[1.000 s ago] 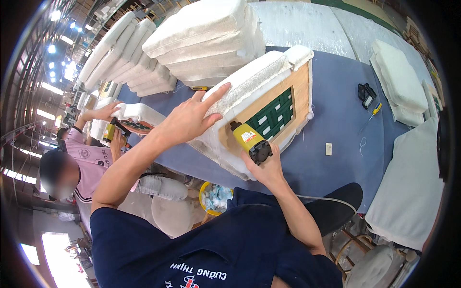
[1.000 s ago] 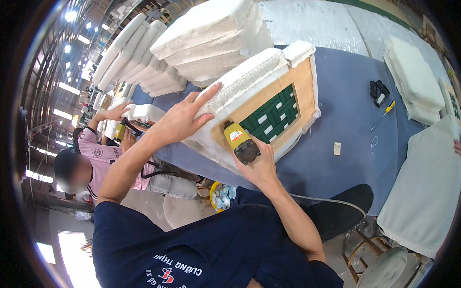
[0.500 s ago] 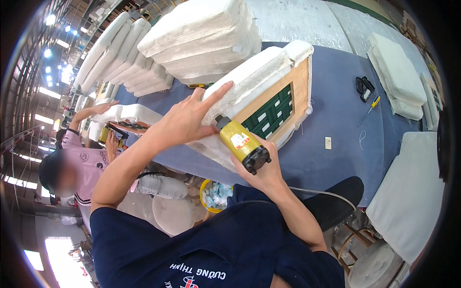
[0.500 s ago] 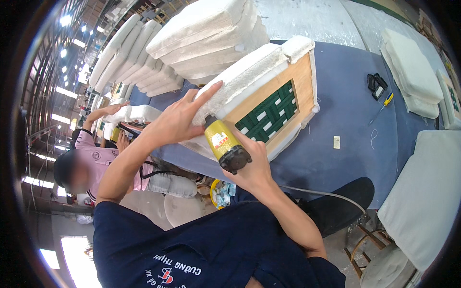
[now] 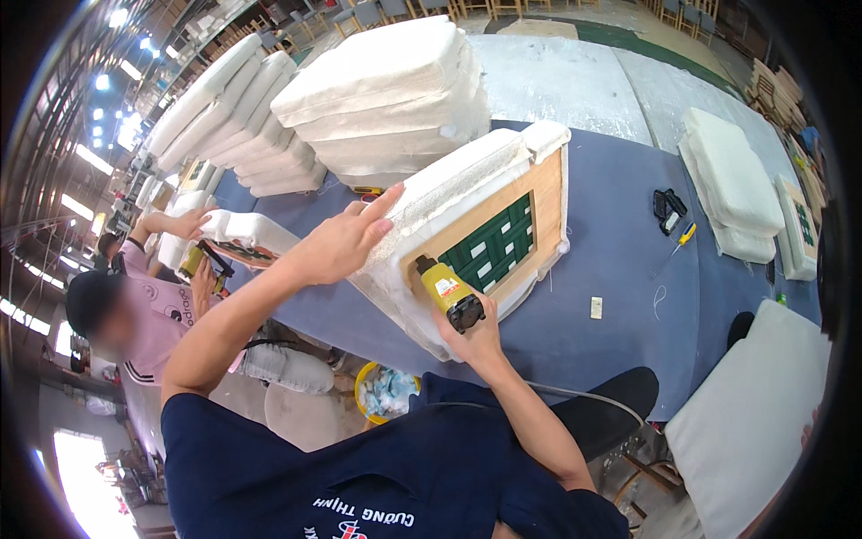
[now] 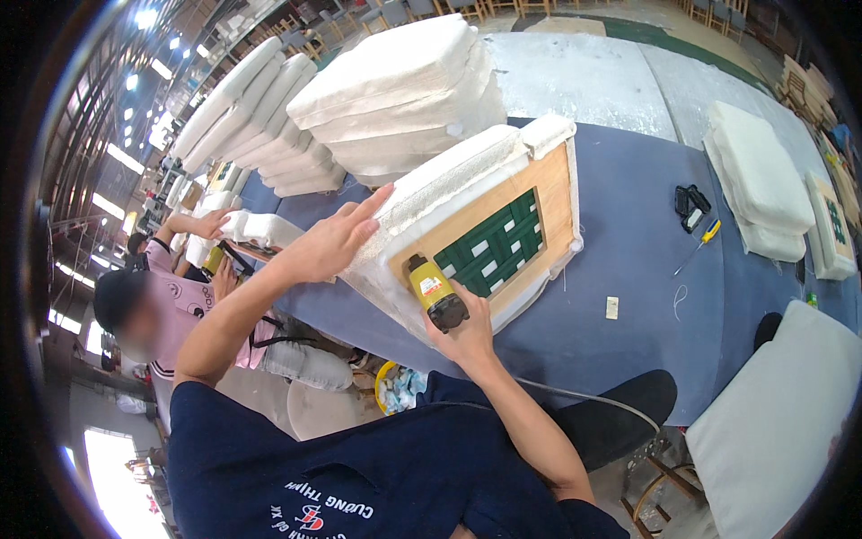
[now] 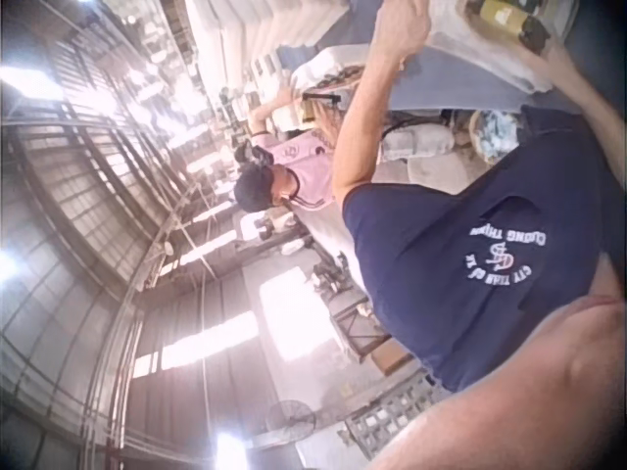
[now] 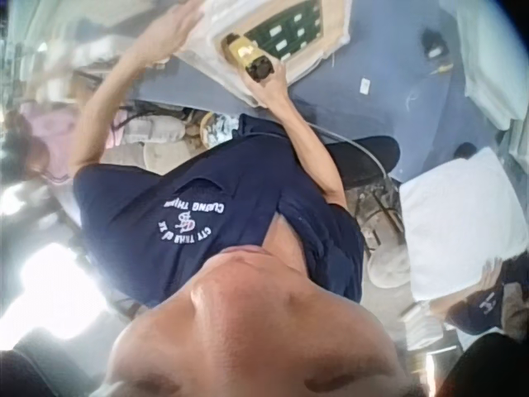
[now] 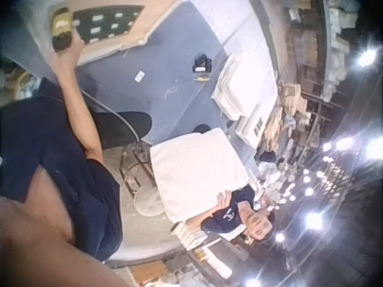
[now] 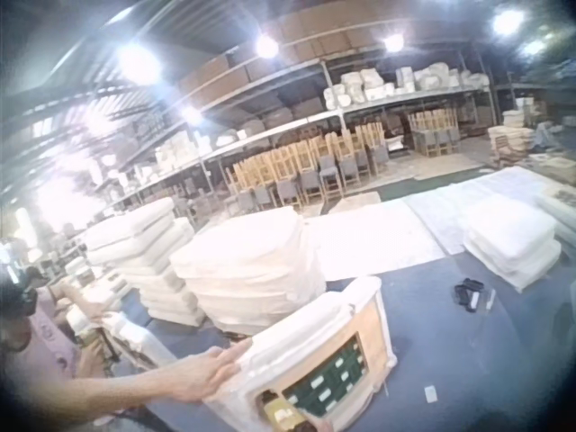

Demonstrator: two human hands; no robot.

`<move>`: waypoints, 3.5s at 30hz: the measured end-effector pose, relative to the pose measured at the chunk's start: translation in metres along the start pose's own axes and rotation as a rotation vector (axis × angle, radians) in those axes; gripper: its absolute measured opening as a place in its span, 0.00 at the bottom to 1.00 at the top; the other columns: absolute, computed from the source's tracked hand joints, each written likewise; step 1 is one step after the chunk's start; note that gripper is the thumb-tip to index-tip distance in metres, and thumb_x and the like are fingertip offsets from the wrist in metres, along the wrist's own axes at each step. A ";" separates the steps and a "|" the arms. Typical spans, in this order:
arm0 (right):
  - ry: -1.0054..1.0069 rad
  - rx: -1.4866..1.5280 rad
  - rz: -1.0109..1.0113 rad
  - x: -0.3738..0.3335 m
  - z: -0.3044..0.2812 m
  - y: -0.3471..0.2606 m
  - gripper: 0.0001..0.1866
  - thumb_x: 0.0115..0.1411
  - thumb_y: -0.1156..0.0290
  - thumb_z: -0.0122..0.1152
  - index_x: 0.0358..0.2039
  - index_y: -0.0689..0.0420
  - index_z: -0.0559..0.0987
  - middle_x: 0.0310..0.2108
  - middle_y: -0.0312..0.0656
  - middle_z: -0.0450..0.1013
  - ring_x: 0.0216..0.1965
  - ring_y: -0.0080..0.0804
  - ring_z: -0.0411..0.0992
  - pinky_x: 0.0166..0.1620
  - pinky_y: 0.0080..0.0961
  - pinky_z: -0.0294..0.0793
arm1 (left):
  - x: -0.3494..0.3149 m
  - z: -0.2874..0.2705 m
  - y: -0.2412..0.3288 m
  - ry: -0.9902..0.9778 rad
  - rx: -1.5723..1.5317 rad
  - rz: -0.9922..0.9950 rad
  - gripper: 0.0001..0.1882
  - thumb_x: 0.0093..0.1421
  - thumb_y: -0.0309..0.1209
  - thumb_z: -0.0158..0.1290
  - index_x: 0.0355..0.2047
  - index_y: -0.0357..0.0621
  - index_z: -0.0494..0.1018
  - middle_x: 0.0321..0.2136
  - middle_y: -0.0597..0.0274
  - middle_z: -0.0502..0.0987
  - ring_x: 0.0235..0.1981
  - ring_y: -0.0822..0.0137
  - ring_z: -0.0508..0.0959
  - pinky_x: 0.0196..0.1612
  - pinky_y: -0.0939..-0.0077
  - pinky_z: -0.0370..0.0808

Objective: The person wraps white foam padding around a wooden chair frame and secures it using a pneumatic staple gun. They repeatedly pull the fabric taut, staple along the edges, and flip the frame to work on different sides. Other workers are visible nearby performing similar tasks.

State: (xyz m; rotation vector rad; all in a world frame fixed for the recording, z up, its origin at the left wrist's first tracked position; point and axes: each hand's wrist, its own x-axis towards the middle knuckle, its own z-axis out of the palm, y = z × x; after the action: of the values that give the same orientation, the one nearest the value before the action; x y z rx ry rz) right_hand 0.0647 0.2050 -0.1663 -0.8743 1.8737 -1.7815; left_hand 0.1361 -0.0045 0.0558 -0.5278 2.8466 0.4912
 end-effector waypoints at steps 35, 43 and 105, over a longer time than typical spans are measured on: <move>0.031 -1.003 0.384 0.014 -0.223 0.018 0.23 0.57 0.62 0.74 0.53 0.52 0.82 0.44 0.58 0.85 0.48 0.64 0.82 0.51 0.56 0.80 | -0.048 0.016 -0.014 0.285 -0.102 0.287 0.55 0.56 0.46 0.67 0.80 0.43 0.55 0.64 0.36 0.74 0.57 0.34 0.79 0.61 0.50 0.76; 0.219 -1.224 0.613 -0.074 -0.424 0.237 0.40 0.59 0.52 0.73 0.70 0.52 0.74 0.56 0.61 0.81 0.57 0.62 0.80 0.61 0.53 0.78 | -0.062 0.062 0.016 0.264 -0.428 0.517 0.62 0.44 0.47 0.77 0.76 0.35 0.62 0.72 0.38 0.70 0.69 0.41 0.75 0.71 0.55 0.69; 0.628 -0.982 0.789 -0.042 -0.124 0.225 0.28 0.77 0.44 0.50 0.56 0.57 0.79 0.52 0.49 0.78 0.55 0.57 0.75 0.53 0.59 0.73 | 0.311 0.423 0.109 0.220 0.066 0.648 0.14 0.74 0.45 0.55 0.51 0.56 0.83 0.48 0.61 0.80 0.61 0.58 0.75 0.77 0.30 0.48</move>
State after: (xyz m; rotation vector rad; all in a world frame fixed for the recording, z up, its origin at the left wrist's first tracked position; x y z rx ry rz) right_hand -0.0252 0.3212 -0.3818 0.2933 2.9611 -0.6083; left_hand -0.1318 0.1459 -0.3840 0.4022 3.1946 0.4522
